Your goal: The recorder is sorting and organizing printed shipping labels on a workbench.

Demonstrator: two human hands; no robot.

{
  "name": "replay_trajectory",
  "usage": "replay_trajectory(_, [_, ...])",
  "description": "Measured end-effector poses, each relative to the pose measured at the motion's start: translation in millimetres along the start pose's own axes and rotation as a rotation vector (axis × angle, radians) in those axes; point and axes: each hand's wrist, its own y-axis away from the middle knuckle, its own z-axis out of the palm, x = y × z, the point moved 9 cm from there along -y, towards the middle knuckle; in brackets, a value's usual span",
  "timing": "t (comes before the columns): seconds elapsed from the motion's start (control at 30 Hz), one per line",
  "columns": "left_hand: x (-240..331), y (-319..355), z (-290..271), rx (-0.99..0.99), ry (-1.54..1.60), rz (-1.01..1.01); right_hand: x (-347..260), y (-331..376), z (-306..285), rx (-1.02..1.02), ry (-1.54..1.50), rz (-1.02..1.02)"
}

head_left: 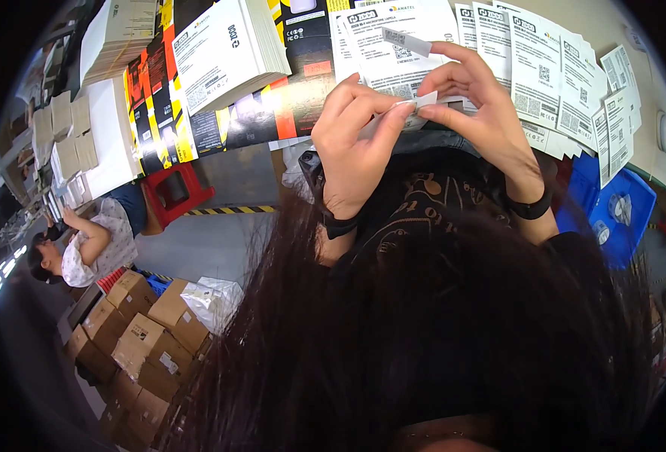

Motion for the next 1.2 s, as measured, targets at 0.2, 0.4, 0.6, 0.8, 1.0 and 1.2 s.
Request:
replay_trajectory(0.2, [2,-1,-3,0.018,-0.004,-0.079,4,2,2,-0.038,-0.045,0.103])
replay_trajectory(0.4, [7,-2,6,-0.031,-0.126,0.003,6,4,4,-0.058,-0.037,0.099])
replay_trajectory(0.6, [-1,-1,17,-0.205,-0.131,0.027,4,4,5,-0.057,0.011,0.090])
replay_trajectory(0.8, [-3,-1,16,-0.214,-0.115,-0.011,2,4,4,-0.050,0.005,0.060])
replay_trajectory(1.0, [-2,1,11,-0.140,-0.067,-0.004,3,2,4,-0.048,-0.002,0.087])
replay_trajectory(1.2, [-8,4,8,-0.113,-0.082,-0.141,5,-1,3,-0.043,-0.008,0.087])
